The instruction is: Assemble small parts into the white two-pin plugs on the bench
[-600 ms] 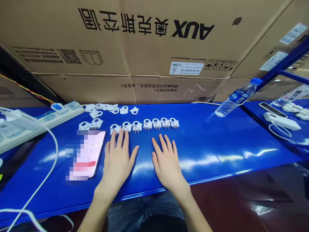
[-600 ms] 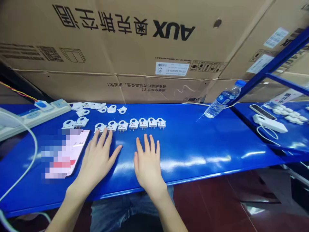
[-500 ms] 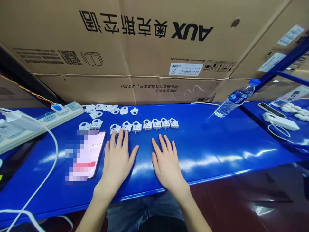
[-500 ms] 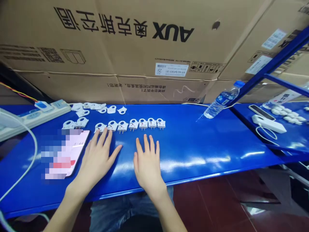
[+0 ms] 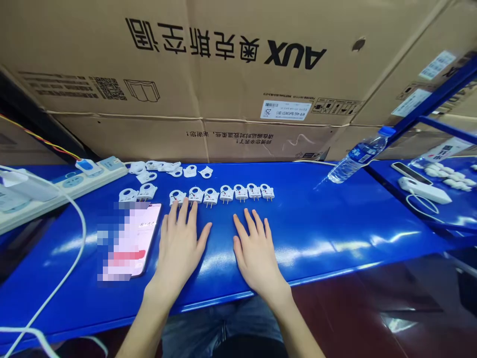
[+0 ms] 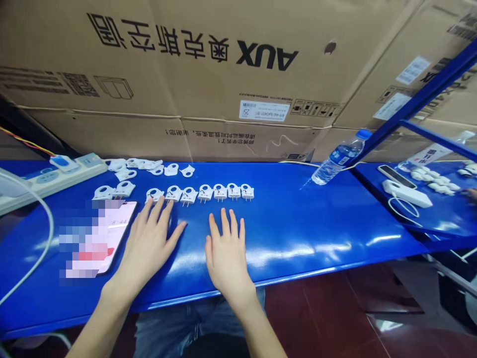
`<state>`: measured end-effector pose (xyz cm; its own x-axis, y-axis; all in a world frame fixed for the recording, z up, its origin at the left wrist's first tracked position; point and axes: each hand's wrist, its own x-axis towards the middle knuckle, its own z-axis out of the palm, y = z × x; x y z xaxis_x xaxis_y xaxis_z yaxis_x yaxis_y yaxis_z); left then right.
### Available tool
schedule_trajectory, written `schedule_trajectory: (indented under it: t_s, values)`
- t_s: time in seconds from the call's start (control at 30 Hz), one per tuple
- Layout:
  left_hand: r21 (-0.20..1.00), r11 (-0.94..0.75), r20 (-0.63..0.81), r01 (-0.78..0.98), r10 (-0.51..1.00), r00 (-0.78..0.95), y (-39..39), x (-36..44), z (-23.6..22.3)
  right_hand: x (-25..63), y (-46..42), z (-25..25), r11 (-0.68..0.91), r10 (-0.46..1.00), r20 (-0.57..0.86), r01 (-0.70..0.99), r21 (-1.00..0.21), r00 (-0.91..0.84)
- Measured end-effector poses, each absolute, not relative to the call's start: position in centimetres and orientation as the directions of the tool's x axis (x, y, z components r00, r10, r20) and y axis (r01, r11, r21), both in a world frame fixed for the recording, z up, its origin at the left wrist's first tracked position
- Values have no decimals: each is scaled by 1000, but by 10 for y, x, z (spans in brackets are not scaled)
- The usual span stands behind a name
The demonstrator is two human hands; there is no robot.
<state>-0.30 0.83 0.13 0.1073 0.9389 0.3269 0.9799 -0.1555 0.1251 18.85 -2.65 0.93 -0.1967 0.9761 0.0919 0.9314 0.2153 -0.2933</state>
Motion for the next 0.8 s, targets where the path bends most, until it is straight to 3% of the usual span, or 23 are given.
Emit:
schedule_trajectory:
  t_s: [0.27, 0.5, 0.67, 0.8]
  values:
    - [160, -202, 389, 966, 912, 127, -1, 2, 2, 199, -29, 8, 255, 961, 191, 904, -344, -199]
    - [288, -436, 381, 853, 869, 316, -19, 10, -5, 259, 19, 32, 215, 949, 288, 931, -294, -128]
    - [344, -443, 355, 828, 878, 322, -21, 9, -6, 282, 53, 41, 181, 969, 193, 974, -135, -153]
    - [359, -441, 342, 822, 882, 324, -22, 8, -5, 282, 39, 31, 136, 983, 144, 974, -180, -110]
